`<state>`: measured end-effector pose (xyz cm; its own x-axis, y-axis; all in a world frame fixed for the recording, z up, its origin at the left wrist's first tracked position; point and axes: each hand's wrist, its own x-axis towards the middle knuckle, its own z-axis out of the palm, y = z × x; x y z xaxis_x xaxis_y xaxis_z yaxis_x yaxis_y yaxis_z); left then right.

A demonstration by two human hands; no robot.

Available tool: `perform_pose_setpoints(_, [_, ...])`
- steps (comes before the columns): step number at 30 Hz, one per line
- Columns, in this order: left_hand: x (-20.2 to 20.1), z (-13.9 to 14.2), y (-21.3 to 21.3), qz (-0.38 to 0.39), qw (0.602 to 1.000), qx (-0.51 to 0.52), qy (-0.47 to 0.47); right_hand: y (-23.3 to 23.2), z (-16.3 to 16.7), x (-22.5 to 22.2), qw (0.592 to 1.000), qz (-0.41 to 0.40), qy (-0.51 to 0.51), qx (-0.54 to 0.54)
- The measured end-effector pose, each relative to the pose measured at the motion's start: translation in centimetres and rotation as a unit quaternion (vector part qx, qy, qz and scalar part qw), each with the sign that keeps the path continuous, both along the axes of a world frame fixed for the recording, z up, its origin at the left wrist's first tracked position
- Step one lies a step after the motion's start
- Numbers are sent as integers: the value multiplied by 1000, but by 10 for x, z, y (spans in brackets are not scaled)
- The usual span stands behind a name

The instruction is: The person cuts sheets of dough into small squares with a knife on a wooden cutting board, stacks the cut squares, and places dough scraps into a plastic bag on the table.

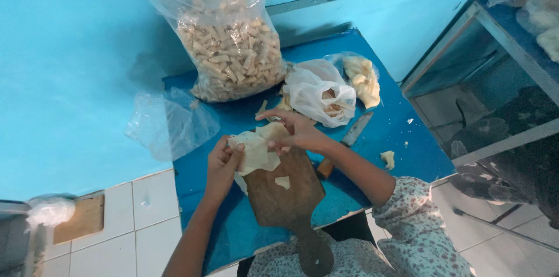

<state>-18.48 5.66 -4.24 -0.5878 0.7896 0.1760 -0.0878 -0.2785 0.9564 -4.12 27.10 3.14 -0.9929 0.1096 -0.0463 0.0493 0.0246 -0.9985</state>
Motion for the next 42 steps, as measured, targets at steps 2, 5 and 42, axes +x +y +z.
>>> perform_pose_setpoints(2, [3,4,0,43,995,-92,12,0,-1,-1,998,-48,24,15])
perform_pose_setpoints(5, [4,4,2,43,994,-97,-11,6,-3,-3,996,-73,52,1])
perform_pose_setpoints(42, [1,5,-1,14,999,-37,-18,-8,-21,-7,979,-59,94,-173])
